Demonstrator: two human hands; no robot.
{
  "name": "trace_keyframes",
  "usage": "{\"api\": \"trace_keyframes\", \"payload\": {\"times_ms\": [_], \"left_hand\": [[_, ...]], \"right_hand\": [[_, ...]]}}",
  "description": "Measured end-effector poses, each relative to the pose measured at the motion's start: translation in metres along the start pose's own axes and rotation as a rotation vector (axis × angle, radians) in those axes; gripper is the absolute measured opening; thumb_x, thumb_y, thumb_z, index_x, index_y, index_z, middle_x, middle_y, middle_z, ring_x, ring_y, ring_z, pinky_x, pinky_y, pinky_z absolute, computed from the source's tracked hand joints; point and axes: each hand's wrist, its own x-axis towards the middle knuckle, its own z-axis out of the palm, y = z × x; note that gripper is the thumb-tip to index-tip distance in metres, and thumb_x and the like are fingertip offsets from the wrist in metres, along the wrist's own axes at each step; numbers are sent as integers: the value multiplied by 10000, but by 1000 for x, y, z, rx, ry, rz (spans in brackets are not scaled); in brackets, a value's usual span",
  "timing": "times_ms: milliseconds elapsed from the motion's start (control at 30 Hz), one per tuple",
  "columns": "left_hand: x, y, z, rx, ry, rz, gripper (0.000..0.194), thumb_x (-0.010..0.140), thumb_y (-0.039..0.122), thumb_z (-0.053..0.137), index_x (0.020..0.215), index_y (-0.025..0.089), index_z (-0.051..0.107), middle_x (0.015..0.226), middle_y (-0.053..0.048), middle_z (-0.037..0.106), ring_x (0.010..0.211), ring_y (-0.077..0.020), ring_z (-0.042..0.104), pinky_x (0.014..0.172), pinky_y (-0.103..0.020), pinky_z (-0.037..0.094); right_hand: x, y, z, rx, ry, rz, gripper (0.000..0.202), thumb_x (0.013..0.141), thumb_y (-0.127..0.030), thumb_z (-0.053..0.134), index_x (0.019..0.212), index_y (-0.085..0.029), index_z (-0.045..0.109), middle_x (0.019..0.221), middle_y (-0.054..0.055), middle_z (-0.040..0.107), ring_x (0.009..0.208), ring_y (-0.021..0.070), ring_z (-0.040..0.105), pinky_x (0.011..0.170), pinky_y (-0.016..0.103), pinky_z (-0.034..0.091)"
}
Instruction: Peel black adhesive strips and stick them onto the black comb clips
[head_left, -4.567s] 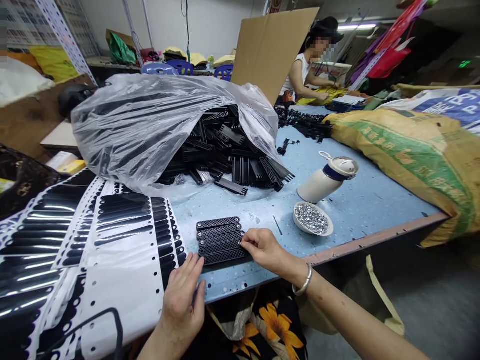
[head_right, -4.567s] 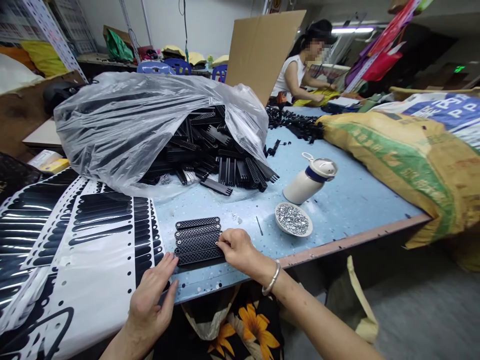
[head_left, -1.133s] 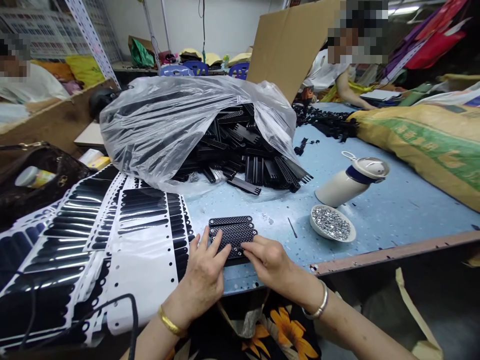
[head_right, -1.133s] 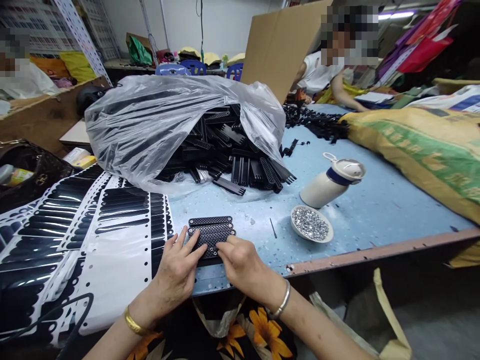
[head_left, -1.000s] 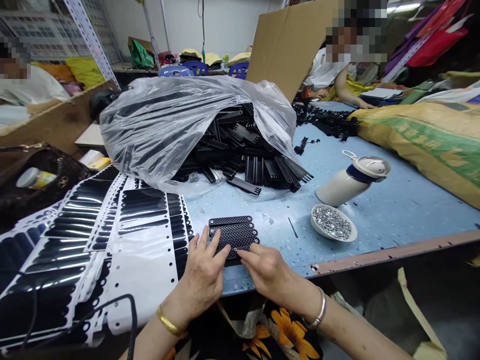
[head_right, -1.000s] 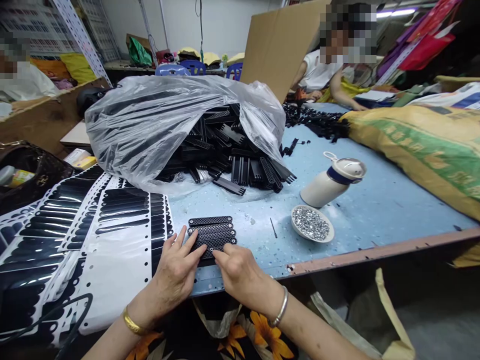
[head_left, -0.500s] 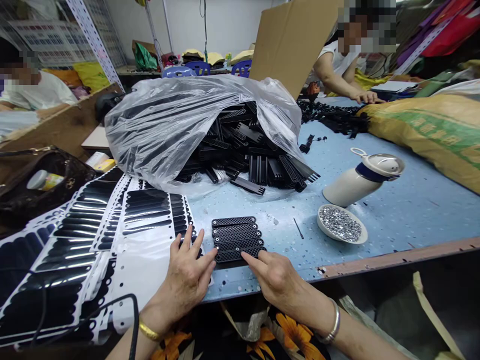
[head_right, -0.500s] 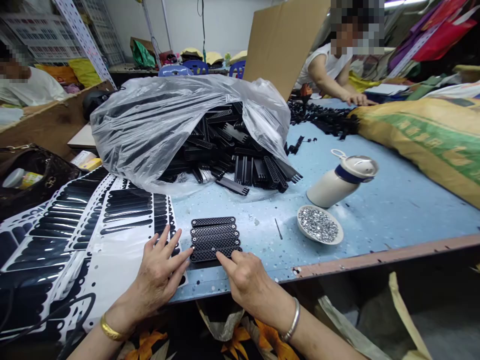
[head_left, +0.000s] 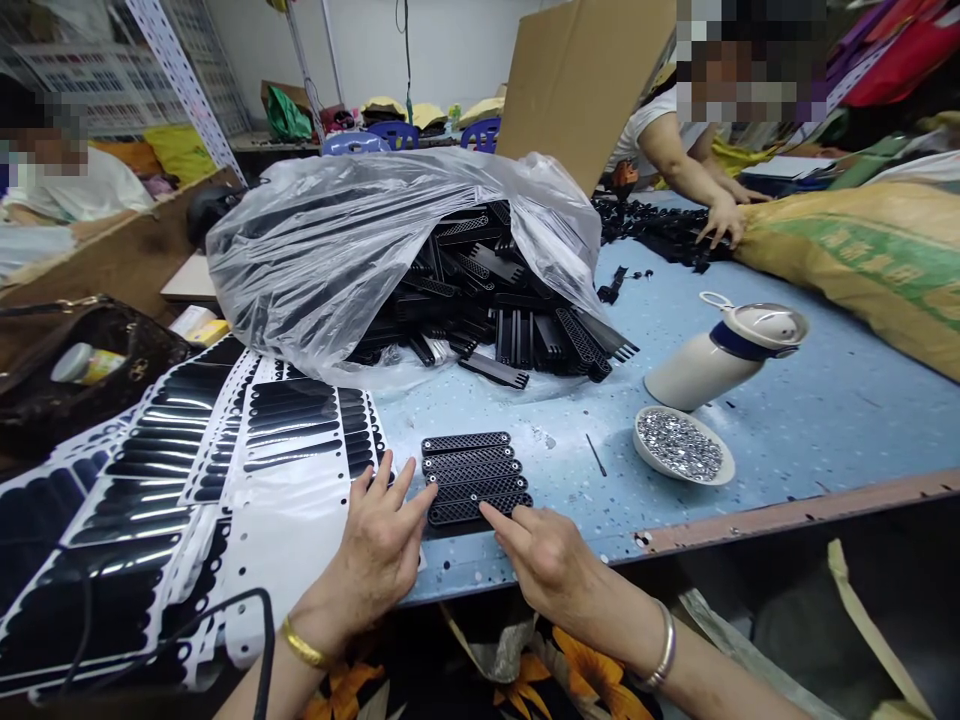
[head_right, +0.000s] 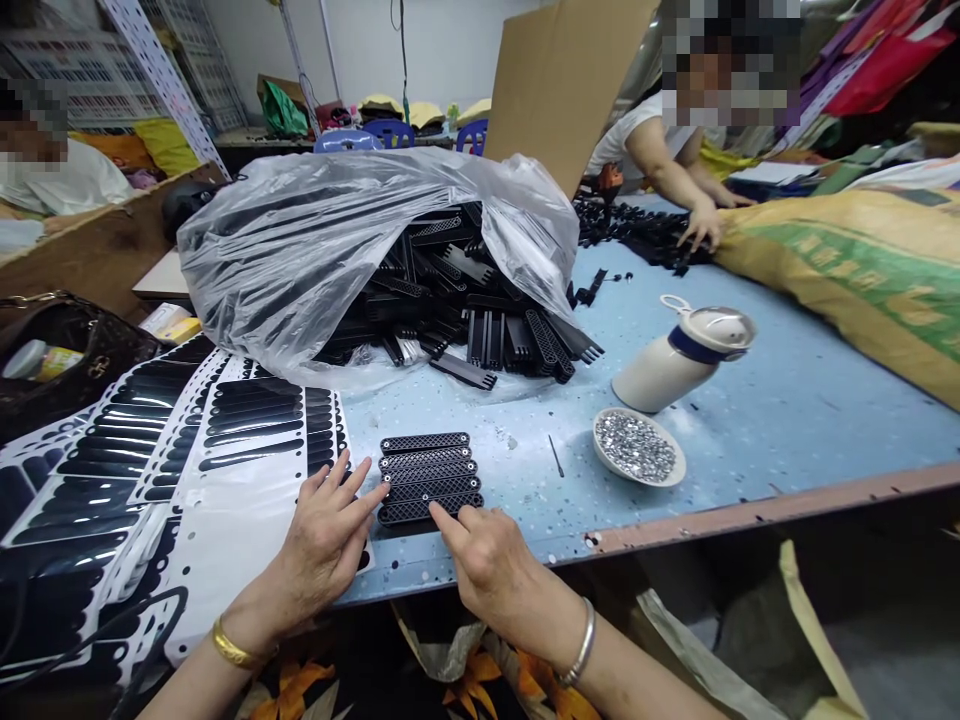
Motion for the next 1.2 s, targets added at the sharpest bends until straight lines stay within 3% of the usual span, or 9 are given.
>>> {"api": "trace_keyframes", "payload": {"times_ms": [167, 300, 400, 633, 1000, 1200], "left_hand": [[-2, -1, 0, -38, 19, -2, 355, 900, 81, 459, 1165, 184, 672, 1352, -162, 612, 1351, -414, 437, 959, -627, 421], [-6, -1, -3, -42, -1, -6, 412, 872, 52, 461, 1203, 198, 658, 1363, -149, 608, 1363, -408, 421, 968, -636, 414], [-7, 1, -5, -17, -13, 7, 450, 838, 41, 486, 1230, 191, 648, 1374, -158, 596, 1367, -429, 403, 980, -658, 394], [0, 12, -8, 91, -10, 41, 333, 887, 143, 547, 1196, 125, 671, 1343, -196, 612, 1327, -481, 432, 992, -663, 390], [16, 12, -25, 166, -111, 248, 319, 940, 175, 483, 1159, 32, 664, 1330, -204, 620, 1322, -470, 445, 1018, -647, 389], [15, 13, -20, 217, -144, 278, 341, 953, 235, 498, 1151, 12, 664, 1314, -225, 623, 1332, -472, 433, 1044, -640, 351]], "right_hand": [[-2, 1, 3, 13, -3, 16, 567, 822, 56, 361, 1365, -48, 485, 809, 85, 573, 695, 213, 550, 621, 357, 521], [-3, 1, 4, 15, -14, 27, 562, 833, 53, 350, 1367, -57, 488, 782, 72, 567, 664, 204, 530, 591, 340, 501], [-2, 0, 3, 13, -16, 27, 564, 834, 55, 346, 1370, -54, 481, 793, 78, 574, 672, 202, 528, 599, 340, 500], [0, -2, 1, -14, 9, 21, 568, 820, 60, 348, 1354, -59, 500, 769, 70, 578, 653, 193, 520, 585, 320, 480], [2, -3, -7, -82, -51, -19, 595, 782, 74, 359, 1354, -25, 490, 794, 89, 596, 657, 193, 526, 603, 328, 490], [3, -4, -7, -94, -66, -18, 578, 785, 65, 377, 1344, -14, 499, 806, 99, 613, 679, 202, 545, 622, 339, 491]]}}
